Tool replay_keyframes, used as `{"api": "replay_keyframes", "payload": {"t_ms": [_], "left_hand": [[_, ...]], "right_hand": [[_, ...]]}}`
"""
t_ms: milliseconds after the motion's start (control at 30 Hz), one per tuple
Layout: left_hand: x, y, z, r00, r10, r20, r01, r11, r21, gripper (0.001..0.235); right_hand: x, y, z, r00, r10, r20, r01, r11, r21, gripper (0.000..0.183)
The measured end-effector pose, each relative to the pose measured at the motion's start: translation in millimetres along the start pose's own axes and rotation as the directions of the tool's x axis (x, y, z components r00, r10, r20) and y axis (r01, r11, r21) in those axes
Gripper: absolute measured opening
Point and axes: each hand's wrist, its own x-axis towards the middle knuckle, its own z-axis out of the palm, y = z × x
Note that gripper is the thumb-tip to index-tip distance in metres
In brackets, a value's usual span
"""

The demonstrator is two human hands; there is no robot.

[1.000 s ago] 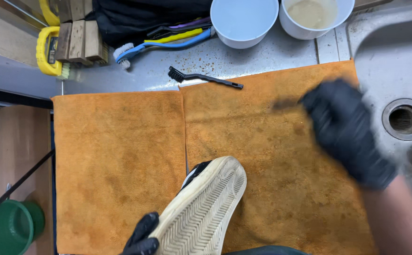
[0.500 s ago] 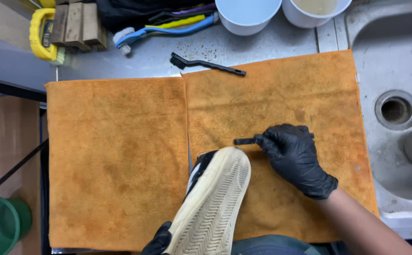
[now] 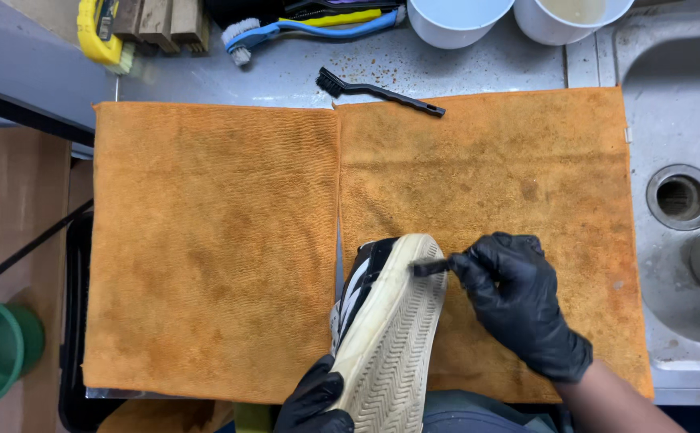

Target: The person scrubs the sole of a sneaker using a small brush and a cleaning solution. They repeatedly dip the brush into a bowl of liquid and scrub the textured sole, rotating the shoe to clean different areas.

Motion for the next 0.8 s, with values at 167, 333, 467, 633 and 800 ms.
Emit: {"api": "replay_keyframes", "payload": {"t_ms": [167, 333, 467, 633, 800], "left_hand": [[1.5, 0.3, -9.2, 0.956, 0.003, 0.292, -0.05, 0.987, 0.154, 0.016], [-6.4, -18.7, 12.8, 0.988, 0.149, 0.031, -0.149, 0.989, -0.022, 0.012], [12.0, 30.3, 18.7, 0.996, 0.083, 0.01, -0.084, 0.989, 0.125, 0.018], [-3.3, 11.3, 20.2, 0.998, 0.046, 0.045, -0.048, 0.998, 0.046, 0.023], [-13.0, -34.3, 21.2, 0.973, 0.216, -0.083, -0.22, 0.974, -0.047, 0.014]], "right_hand": [[-8.3, -20.8, -2.9, 0.979, -0.187, 0.082, 0.189, 0.982, -0.016, 0.027], [-9.9, -66.4, -5.9, 0.977, -0.213, 0.022, 0.213, 0.977, 0.008, 0.045], [-7.4, -17.6, -9.7, 1.0, 0.007, -0.002, -0.007, 0.994, -0.105, 0.016], [-9.2, -33.8, -12.4, 0.995, -0.085, 0.055, 0.081, 0.994, 0.08, 0.027], [-8.7, -28.0, -7.2, 0.999, -0.055, -0.004, 0.054, 0.998, -0.04, 0.031]]}}
